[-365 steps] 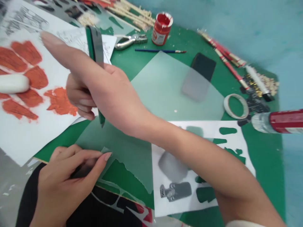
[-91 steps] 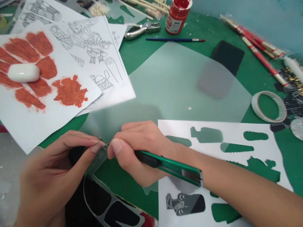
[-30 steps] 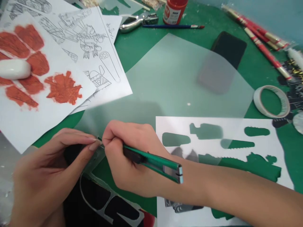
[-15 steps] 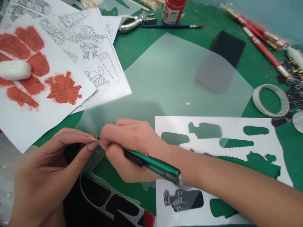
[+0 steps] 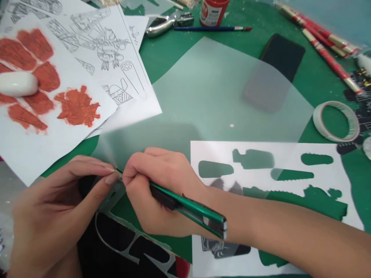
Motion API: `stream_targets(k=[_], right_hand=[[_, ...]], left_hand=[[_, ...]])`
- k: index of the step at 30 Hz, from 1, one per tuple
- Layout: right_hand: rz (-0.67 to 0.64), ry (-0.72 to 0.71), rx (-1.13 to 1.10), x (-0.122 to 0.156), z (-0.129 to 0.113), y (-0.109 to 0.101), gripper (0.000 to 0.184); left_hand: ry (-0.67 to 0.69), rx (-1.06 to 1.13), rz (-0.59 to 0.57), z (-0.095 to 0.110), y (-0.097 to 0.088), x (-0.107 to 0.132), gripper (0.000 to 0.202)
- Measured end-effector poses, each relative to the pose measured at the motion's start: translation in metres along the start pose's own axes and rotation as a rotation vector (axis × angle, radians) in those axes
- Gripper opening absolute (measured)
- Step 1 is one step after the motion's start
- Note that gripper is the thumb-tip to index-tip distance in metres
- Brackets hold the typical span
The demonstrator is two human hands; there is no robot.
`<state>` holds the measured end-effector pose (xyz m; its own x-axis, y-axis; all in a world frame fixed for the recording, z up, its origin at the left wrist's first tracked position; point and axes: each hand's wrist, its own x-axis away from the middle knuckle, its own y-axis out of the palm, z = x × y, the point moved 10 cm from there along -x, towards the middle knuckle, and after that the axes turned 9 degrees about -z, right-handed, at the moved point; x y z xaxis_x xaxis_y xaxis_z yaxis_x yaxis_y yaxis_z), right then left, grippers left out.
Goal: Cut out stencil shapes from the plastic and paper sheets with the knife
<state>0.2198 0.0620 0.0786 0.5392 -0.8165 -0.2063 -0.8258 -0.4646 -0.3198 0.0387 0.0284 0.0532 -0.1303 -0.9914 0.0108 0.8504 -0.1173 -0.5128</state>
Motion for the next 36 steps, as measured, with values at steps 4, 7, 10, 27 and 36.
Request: stream_targets(k=[4,7,10,27,36], right_hand=[[0.031,-0.045,0.014,0.004,-0.003,0.001,0.028],[0.034,-0.08,0.038,0.007,-0.004,0.003,0.027],[0.047,-0.089,0.054,0.009,-0.004,0.003,0.027],[-0.208,-0.209,0.093,-0.006,-0.001,0.004,0.025],[-0.221,-0.218,0.09,-0.006,-0.001,0.004,0.028]], left_hand=[[-0.003,-0.005,-0.003,0.0,0.001,0.0,0.021],[0.002,-0.002,0.001,0.0,0.001,-0.001,0.021],[0.004,0.004,0.0,-0.001,0.002,-0.001,0.021],[-0.021,-0.085,0.001,-0.001,0.001,-0.001,0.019],[-0.025,-0.06,0.02,0.001,0.001,-0.001,0.02]])
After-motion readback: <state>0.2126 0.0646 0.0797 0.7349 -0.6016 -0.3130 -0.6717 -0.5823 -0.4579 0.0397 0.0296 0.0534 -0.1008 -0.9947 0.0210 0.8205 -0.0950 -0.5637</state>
